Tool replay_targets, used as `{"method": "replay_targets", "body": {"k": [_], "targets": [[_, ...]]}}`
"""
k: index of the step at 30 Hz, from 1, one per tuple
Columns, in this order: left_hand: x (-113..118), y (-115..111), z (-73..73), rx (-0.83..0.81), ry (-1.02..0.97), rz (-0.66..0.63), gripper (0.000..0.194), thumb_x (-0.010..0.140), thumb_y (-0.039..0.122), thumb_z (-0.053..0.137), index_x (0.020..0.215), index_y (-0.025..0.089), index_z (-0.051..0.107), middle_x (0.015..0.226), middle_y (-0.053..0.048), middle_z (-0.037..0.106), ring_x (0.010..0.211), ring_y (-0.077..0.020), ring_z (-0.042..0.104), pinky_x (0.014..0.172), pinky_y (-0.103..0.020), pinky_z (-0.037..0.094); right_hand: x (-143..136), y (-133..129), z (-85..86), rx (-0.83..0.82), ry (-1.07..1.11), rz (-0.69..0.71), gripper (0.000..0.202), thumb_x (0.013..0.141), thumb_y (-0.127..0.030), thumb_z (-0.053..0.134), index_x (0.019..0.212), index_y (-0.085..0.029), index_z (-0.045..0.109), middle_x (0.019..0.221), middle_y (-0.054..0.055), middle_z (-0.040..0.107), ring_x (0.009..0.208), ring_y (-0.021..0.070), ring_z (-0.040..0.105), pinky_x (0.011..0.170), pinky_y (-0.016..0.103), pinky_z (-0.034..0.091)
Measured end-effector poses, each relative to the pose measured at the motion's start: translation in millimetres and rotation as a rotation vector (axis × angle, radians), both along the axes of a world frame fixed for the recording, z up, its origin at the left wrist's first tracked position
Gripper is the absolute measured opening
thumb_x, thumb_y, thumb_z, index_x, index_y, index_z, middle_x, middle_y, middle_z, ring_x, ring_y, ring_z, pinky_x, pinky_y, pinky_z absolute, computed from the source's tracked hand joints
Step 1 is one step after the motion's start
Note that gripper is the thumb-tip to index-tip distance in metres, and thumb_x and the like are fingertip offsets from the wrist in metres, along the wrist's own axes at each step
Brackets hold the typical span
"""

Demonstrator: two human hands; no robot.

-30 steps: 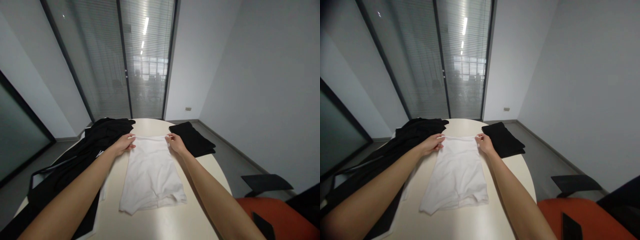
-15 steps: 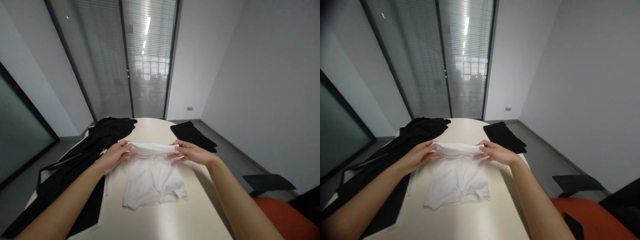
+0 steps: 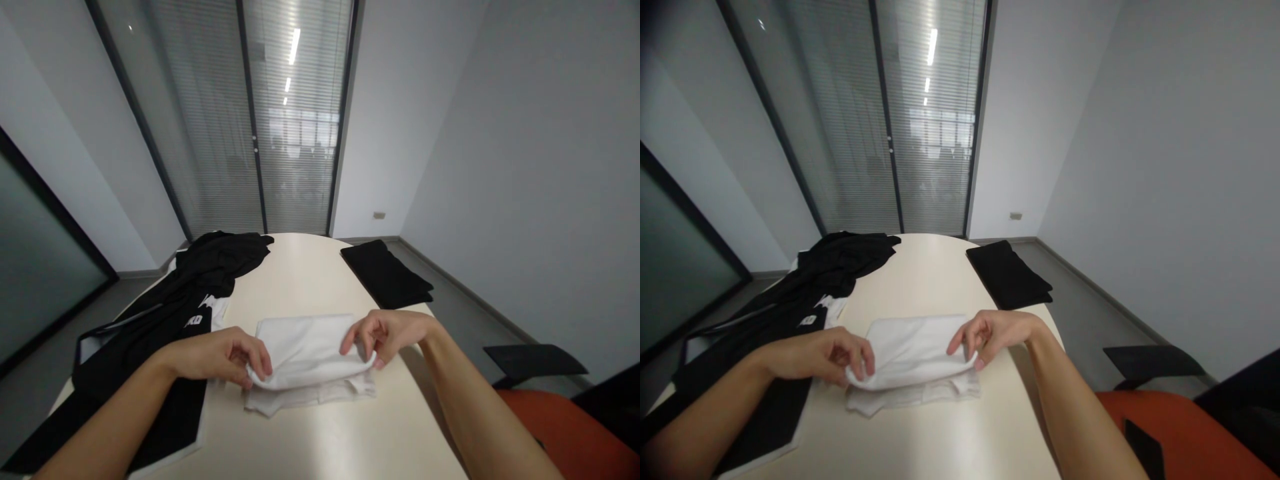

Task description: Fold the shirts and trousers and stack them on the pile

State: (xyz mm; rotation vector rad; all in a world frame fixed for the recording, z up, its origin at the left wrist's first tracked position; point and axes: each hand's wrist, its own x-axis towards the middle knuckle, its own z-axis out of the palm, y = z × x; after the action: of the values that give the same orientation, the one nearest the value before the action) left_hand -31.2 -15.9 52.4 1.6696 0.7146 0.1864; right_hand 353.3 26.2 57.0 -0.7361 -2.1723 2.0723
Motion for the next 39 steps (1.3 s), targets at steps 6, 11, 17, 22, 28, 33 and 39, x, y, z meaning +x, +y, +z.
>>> {"method": "replay_targets", "body": {"k": [6,11,17,22,28,33,39], "targets": [[11,-8,4.6,0.114,0.114,-0.096,0.023,0.077,0.039,0.079,0.096,0.027,0.081,0.112,-0.004,0.073,0.102,-0.0203,0.066,0.091,-0.025,0.049,-9,-6,3.3,0.021,-0.104,0.088,0.038,0.063,-0.039,0.089,0.088,-0.012,0.078,0.113,0.011,0.07,0.099,0.0169,0.066,0.08,0.022,0.051],[10,-10,6.8,0.031,0.259,0.016,0.034,0.078,0.048,0.073,0.103,0.025,0.079,0.098,-0.004,0.076,0.068,-0.0158,0.068,0.057,-0.02,0.047,-4,-4,1.0,-0.002,-0.312,0.025,0.04,0.072,-0.049,0.081,0.094,-0.016,0.08,0.099,0.008,0.074,0.071,0.0115,0.066,0.053,0.017,0.044],[22,-10,3.4,0.532,0.179,0.341,0.039,0.079,0.051,0.07,0.107,0.024,0.074,0.118,-0.009,0.07,0.104,-0.024,0.065,0.087,-0.031,0.052,-24,-3,-4.1,0.409,0.021,-0.278,0.036,0.075,-0.049,0.079,0.08,-0.013,0.077,0.075,0.004,0.069,0.067,0.0125,0.058,0.064,0.023,0.045],[30,-14,-16.9,0.723,0.346,0.308,0.081,0.073,0.054,0.076,0.145,0.028,0.05,0.164,-0.008,0.024,0.151,-0.0341,0.017,0.12,-0.049,0.022,-56,-12,-4.5,0.904,0.062,-0.312,0.033,0.084,-0.044,0.073,0.109,-0.022,0.072,0.113,0.008,0.069,0.11,0.0227,0.059,0.101,0.036,0.042],[25,6,-37.9,0.698,0.392,0.566,0.049,0.093,0.05,0.048,0.127,0.018,0.062,0.126,-0.014,0.066,0.119,-0.0292,0.059,0.106,-0.041,0.041,-47,4,-26.1,0.98,-0.276,-0.535,0.03,0.092,-0.04,0.058,0.102,-0.018,0.076,0.103,0.012,0.072,0.102,0.0267,0.061,0.094,0.036,0.044],[27,10,-42.3,0.687,0.323,0.535,0.029,0.091,0.043,0.052,0.101,0.021,0.066,0.102,-0.008,0.07,0.099,-0.0263,0.063,0.089,-0.035,0.046,-34,10,-27.5,0.829,-0.267,-0.419,0.028,0.09,-0.04,0.058,0.088,-0.016,0.074,0.086,0.007,0.072,0.077,0.0191,0.062,0.07,0.027,0.044],[31,21,-47.7,0.665,0.258,0.71,0.03,0.094,0.043,0.045,0.109,0.021,0.059,0.083,-0.001,0.067,0.073,-0.0202,0.063,0.071,-0.032,0.048,-43,18,-36.1,0.854,-0.268,-0.598,0.032,0.094,-0.046,0.053,0.095,-0.017,0.067,0.08,0.003,0.068,0.069,0.0145,0.055,0.062,0.025,0.037]]}}
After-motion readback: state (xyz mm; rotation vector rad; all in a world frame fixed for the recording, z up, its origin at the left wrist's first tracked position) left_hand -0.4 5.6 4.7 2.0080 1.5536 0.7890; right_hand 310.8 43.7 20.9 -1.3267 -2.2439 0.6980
